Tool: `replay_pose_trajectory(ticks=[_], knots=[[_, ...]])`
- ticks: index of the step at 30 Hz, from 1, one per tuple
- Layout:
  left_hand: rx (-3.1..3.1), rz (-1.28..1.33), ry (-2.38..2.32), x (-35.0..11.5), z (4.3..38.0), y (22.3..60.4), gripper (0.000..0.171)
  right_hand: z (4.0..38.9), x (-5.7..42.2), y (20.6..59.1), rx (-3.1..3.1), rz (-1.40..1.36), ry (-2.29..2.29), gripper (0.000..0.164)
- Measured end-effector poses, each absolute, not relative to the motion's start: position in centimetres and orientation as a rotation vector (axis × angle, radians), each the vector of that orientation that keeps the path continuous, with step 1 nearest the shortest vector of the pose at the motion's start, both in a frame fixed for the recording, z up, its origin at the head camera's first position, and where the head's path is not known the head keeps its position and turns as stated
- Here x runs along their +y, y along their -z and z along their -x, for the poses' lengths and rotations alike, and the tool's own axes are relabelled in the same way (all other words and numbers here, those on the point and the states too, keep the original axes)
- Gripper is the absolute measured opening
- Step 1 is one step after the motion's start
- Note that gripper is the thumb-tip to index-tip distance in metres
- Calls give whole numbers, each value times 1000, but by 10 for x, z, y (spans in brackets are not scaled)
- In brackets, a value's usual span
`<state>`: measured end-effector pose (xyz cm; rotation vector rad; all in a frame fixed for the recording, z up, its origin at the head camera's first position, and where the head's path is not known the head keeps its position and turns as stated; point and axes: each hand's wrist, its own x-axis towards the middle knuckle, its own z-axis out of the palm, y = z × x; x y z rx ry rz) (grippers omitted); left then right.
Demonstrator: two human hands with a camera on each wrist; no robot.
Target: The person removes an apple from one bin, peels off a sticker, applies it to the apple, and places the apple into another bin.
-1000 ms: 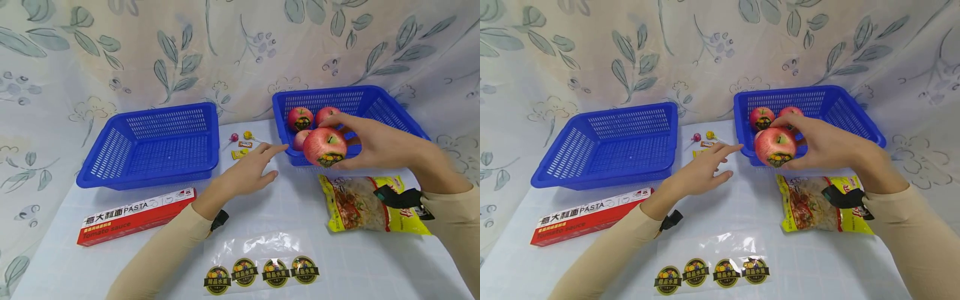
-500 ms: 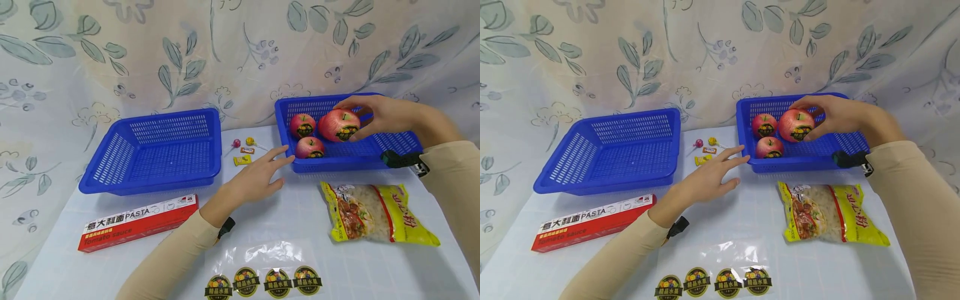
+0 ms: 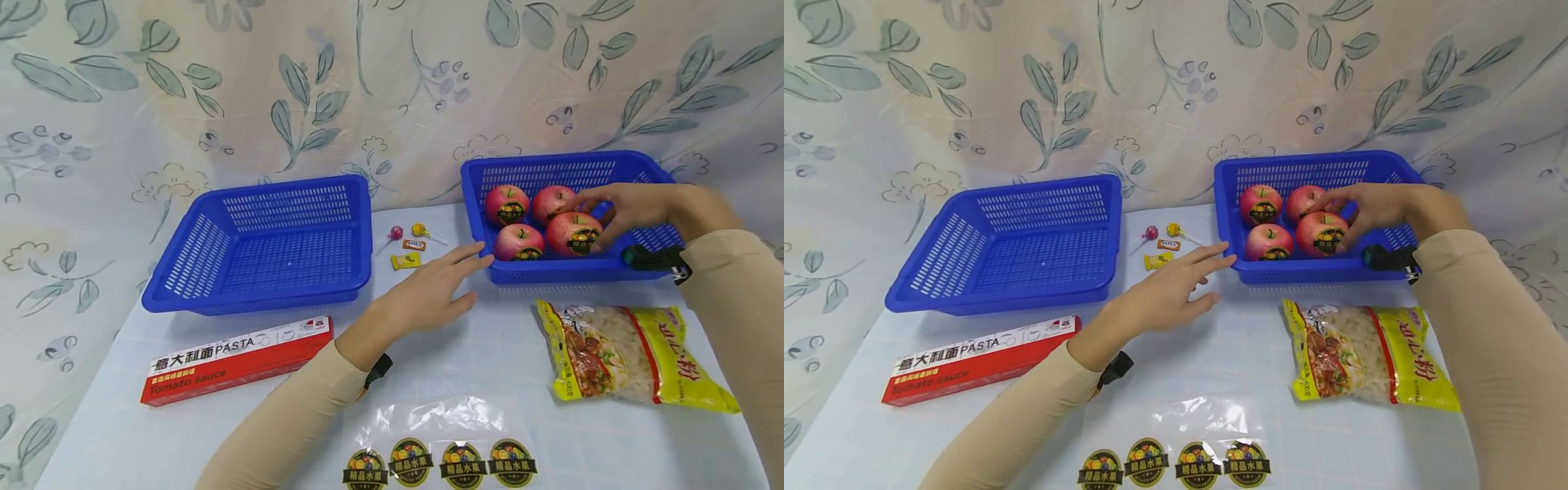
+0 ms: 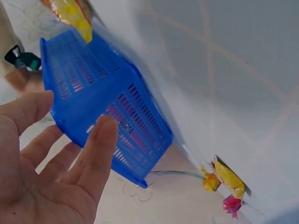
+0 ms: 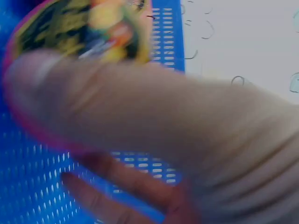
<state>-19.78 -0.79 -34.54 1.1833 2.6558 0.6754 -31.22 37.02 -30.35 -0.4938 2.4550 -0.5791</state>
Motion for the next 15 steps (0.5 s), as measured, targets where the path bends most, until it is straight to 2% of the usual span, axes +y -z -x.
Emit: replay_pose_trajectory(ticks=[6, 15], knots=[[2646, -1165, -654, -7, 196, 347, 62, 315, 372, 313, 2348, 419, 577, 84], [2665, -1163, -609, -11, 194, 346, 67, 316, 366, 308, 2300, 430, 484, 89]])
